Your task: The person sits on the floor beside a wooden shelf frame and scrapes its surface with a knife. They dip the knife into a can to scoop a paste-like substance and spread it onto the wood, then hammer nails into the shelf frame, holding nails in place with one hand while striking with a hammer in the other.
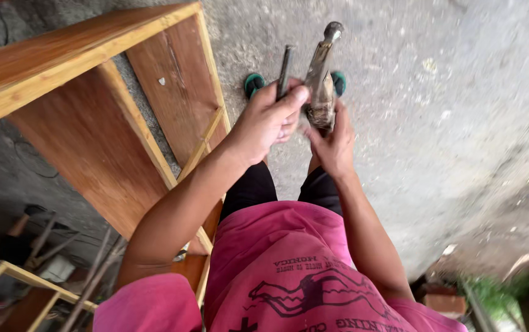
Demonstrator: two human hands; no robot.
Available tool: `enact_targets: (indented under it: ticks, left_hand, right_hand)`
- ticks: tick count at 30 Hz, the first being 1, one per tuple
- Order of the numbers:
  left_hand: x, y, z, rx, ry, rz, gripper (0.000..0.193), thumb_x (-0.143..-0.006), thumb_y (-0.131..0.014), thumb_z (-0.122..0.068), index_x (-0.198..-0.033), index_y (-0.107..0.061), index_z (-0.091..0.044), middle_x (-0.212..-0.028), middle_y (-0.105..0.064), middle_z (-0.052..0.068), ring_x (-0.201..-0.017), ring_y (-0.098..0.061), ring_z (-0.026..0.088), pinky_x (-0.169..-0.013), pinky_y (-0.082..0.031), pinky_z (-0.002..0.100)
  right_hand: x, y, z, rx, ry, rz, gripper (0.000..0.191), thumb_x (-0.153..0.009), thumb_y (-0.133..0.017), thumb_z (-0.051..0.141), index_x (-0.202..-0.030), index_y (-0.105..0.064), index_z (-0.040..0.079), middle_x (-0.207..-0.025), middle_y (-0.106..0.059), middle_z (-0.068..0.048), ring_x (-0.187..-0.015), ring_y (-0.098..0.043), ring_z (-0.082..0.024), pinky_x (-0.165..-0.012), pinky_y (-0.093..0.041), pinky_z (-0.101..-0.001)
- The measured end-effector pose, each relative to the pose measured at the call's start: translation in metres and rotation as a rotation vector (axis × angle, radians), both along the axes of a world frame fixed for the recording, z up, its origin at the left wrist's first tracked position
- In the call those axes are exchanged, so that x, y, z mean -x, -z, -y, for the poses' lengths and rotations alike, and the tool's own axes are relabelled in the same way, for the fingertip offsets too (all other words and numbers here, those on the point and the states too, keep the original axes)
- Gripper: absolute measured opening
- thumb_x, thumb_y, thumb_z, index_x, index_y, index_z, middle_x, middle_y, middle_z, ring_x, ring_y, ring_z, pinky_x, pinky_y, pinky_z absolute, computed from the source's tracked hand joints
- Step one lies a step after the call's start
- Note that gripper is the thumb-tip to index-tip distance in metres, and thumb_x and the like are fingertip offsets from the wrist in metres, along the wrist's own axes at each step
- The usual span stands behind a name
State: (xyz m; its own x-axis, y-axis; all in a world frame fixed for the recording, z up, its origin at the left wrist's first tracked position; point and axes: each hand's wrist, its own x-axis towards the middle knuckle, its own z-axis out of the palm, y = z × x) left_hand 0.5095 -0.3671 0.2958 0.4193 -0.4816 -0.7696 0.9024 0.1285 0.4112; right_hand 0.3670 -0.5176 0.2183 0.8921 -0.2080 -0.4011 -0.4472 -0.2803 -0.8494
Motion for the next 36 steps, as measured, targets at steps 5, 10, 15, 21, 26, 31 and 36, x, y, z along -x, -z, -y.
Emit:
enact_targets:
  ticks: [5, 10, 15, 21, 26, 31, 36]
  left_hand:
    - [0.037, 0.079, -0.005, -0.09, 0.118, -0.053, 0.023, -0.107, -0.058, -0.033, -0.107, -0.058, -0.01, -0.069, -0.042, -0.008, -0.053, -0.036, 0.002, -0.045, -0.03, 0.021]
    - [0.089, 0.174, -0.078, -0.22, 0.161, -0.238, 0.026, -0.105, -0.052, -0.035, -0.105, -0.06, -0.01, -0.064, -0.038, -0.009, -0.047, -0.031, 0.004, -0.037, -0.027, 0.022]
    - [0.121, 0.246, -0.156, -0.313, -0.142, -0.19, 0.017, -0.106, -0.055, -0.023, -0.113, -0.056, -0.007, -0.076, -0.057, -0.002, -0.06, -0.056, 0.012, -0.053, -0.052, 0.032]
    - [0.13, 0.265, -0.213, -0.831, 0.145, 0.17, 0.026, -0.109, -0.052, -0.031, -0.123, -0.065, -0.013, -0.075, -0.055, -0.003, -0.056, -0.049, 0.009, -0.049, -0.044, 0.03]
    - [0.156, 0.276, -0.214, -0.696, -0.158, 0.129, 0.016, -0.107, -0.05, -0.017, -0.112, -0.06, -0.006, -0.076, -0.052, -0.002, -0.058, -0.043, 0.011, -0.049, -0.038, 0.029]
    - [0.197, 0.305, -0.197, -0.583, 0.131, 0.447, 0.007, -0.104, -0.062, -0.005, -0.111, -0.063, -0.005, -0.09, -0.065, -0.002, -0.082, -0.066, 0.01, -0.075, -0.057, 0.025]
    - [0.192, 0.375, -0.198, -0.713, 0.438, 0.629, 0.017, -0.095, -0.07, 0.002, -0.111, -0.064, -0.002, -0.091, -0.067, 0.003, -0.08, -0.068, 0.013, -0.067, -0.059, 0.033]
  right_hand:
    - [0.057, 0.048, -0.061, 0.001, 0.154, -0.178, 0.049, -0.089, -0.074, 0.007, -0.13, -0.048, -0.001, -0.099, -0.069, -0.016, -0.085, -0.07, -0.026, -0.077, -0.057, -0.0409]
    - [0.109, 0.066, -0.107, -0.357, 0.466, -0.648, 0.037, -0.09, -0.074, 0.011, -0.113, -0.047, 0.001, -0.078, -0.061, -0.01, -0.056, -0.059, -0.016, -0.044, -0.045, -0.032]
    - [0.144, 0.07, -0.121, -0.498, 0.599, -0.585, 0.026, -0.092, -0.066, 0.007, -0.111, -0.049, 0.002, -0.079, -0.062, -0.007, -0.058, -0.063, -0.014, -0.043, -0.047, -0.0283]
    - [0.189, 0.08, -0.108, -0.721, 0.723, -0.458, 0.021, -0.096, -0.063, 0.008, -0.112, -0.05, 0.004, -0.083, -0.062, -0.007, -0.06, -0.064, -0.016, -0.051, -0.054, -0.0307]
    - [0.226, 0.112, -0.092, -0.728, 0.622, -0.516, 0.023, -0.096, -0.062, 0.012, -0.113, -0.047, 0.006, -0.082, -0.06, -0.009, -0.051, -0.059, -0.017, -0.044, -0.049, -0.0313]
    - [0.266, 0.154, -0.107, -0.813, 0.608, -0.434, 0.032, -0.096, -0.07, 0.009, -0.117, -0.046, 0.005, -0.089, -0.06, -0.006, -0.06, -0.061, -0.013, -0.05, -0.051, -0.0275]
    - [0.279, 0.248, -0.13, -0.737, 0.625, -0.449, 0.032, -0.094, -0.068, 0.011, -0.118, -0.048, 0.006, -0.075, -0.058, -0.002, -0.052, -0.053, -0.009, -0.042, -0.041, -0.0254]
